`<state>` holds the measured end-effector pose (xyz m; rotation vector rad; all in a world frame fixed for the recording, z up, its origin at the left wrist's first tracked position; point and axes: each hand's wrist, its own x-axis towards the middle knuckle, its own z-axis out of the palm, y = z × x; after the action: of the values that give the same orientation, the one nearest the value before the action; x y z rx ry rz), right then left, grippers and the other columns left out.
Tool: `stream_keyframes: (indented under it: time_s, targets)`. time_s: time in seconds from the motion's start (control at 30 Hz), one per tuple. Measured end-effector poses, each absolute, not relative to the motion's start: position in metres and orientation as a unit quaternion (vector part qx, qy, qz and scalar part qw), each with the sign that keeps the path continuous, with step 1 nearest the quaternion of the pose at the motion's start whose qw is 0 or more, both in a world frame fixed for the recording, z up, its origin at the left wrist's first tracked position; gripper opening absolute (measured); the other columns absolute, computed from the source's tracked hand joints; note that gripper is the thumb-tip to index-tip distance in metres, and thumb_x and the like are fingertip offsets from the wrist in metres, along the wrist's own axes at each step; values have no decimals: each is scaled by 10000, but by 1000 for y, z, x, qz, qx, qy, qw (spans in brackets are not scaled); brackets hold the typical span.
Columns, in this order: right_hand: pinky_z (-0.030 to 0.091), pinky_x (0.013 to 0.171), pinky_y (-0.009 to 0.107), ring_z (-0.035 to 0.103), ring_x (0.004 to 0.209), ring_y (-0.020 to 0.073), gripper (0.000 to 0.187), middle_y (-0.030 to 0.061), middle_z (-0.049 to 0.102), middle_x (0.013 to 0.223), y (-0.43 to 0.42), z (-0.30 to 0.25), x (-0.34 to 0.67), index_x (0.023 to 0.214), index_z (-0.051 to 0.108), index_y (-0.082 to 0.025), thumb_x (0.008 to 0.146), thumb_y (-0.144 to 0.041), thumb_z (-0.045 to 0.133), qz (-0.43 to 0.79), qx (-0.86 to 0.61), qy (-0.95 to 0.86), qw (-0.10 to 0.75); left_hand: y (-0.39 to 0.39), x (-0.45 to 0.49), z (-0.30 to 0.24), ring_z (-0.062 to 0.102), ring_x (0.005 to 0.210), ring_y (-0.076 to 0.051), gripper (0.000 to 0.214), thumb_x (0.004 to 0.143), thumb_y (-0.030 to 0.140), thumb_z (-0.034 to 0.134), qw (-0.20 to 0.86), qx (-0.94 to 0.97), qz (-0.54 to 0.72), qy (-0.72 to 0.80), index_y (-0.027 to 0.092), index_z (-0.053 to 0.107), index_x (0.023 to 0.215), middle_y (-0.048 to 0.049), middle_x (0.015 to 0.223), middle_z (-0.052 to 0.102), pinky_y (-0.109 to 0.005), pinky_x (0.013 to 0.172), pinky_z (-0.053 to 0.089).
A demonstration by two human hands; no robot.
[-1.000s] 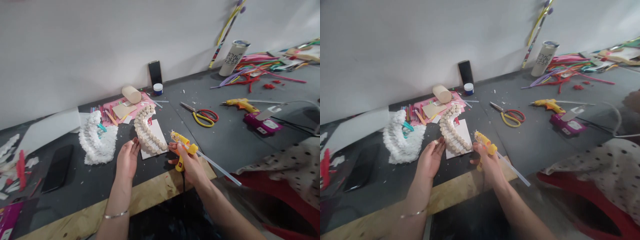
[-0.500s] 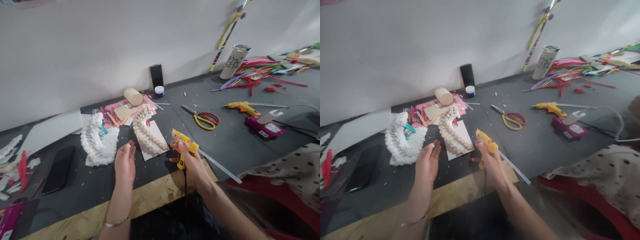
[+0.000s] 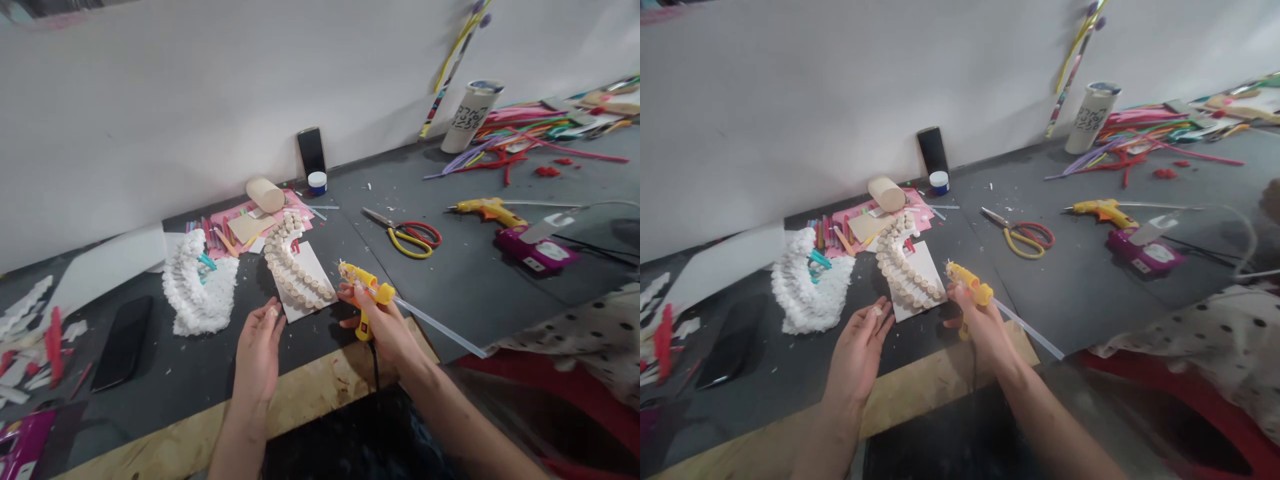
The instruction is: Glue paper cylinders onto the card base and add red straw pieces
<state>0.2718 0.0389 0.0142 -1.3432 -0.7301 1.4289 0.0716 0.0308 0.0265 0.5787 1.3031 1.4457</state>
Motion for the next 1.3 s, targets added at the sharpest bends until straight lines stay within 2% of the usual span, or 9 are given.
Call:
stream_keyframes:
  time_s: [0.13, 0.37, 0.5, 0.63, 0.8, 0.97, 1.1, 1.2, 1.3]
  targets:
    - [624, 607, 281, 679, 1133, 298, 473, 107, 685, 1264, 44, 18, 268, 1060, 699, -201, 824, -607, 642, 585, -551, -285, 523, 32, 73, 28, 582, 1257, -300, 370, 664, 424, 859, 552, 235, 600, 529, 174, 630, 812, -109, 1205, 684, -495, 1116, 408]
    - [596, 564, 266, 752, 841, 215, 514, 89, 690, 1271, 45, 8, 273, 1188, 691, -224, 859, -611, 613, 578, -563, -307, 505, 30, 74, 24, 578, 1266, -272, 329, 713, 433, 825, 525, 245, 614, 535, 184, 632, 807, -107, 1171, 708, -456, 1120, 407]
    - [590, 574, 282, 734, 760, 187, 506, 91, 669, 1316, 31, 11, 280, 1145, 708, -217, 873, -625, 586, 554, -567, -344, 504, 23, 68, 18, 633, 1169, -235, 309, 773, 435, 785, 449, 283, 608, 590, 198, 666, 931, -100, 1148, 714, -430, 1102, 427]
    - [575, 562, 288, 669, 569, 126, 519, 98, 692, 1275, 22, 14, 281, 1121, 719, -206, 885, -638, 552, 542, -580, -366, 485, 17, 67, 14, 600, 1226, -231, 273, 793, 416, 771, 465, 282, 599, 588, 202, 662, 923, -100, 1221, 685, -420, 1118, 422]
    - [588, 607, 294, 731, 699, 182, 535, 79, 703, 1242, 34, 13, 274, 1224, 692, -242, 879, -630, 564, 559, -584, -334, 484, 18, 70, 20, 536, 1319, -275, 312, 732, 433, 815, 513, 243, 607, 556, 193, 637, 823, -113, 1255, 674, -471, 1145, 392]
    - [570, 562, 285, 737, 663, 184, 528, 81, 703, 1231, 44, 14, 268, 1207, 706, -242, 867, -627, 585, 577, -587, -337, 457, 21, 76, 31, 558, 1287, -309, 395, 653, 478, 856, 554, 225, 586, 547, 183, 626, 780, -115, 1228, 685, -485, 1078, 443]
    - [574, 536, 278, 738, 682, 194, 559, 89, 725, 1172, 45, 8, 266, 1218, 701, -230, 855, -641, 595, 574, -584, -332, 468, 21, 81, 36, 553, 1279, -284, 352, 711, 482, 812, 553, 229, 592, 540, 194, 637, 809, -100, 1227, 682, -434, 991, 499]
    - [578, 531, 271, 744, 723, 200, 565, 86, 722, 1183, 46, 4, 267, 1245, 689, -236, 862, -640, 588, 572, -576, -330, 482, 22, 83, 37, 587, 1218, -243, 283, 765, 443, 779, 562, 239, 601, 516, 203, 653, 843, -79, 1191, 693, -402, 991, 498]
    - [589, 544, 270, 753, 826, 228, 550, 91, 713, 1215, 46, 4, 267, 1242, 688, -229, 871, -621, 584, 573, -564, -321, 501, 26, 82, 36, 631, 1116, -219, 285, 738, 420, 804, 554, 249, 612, 506, 193, 670, 845, -76, 1114, 711, -393, 1010, 485]
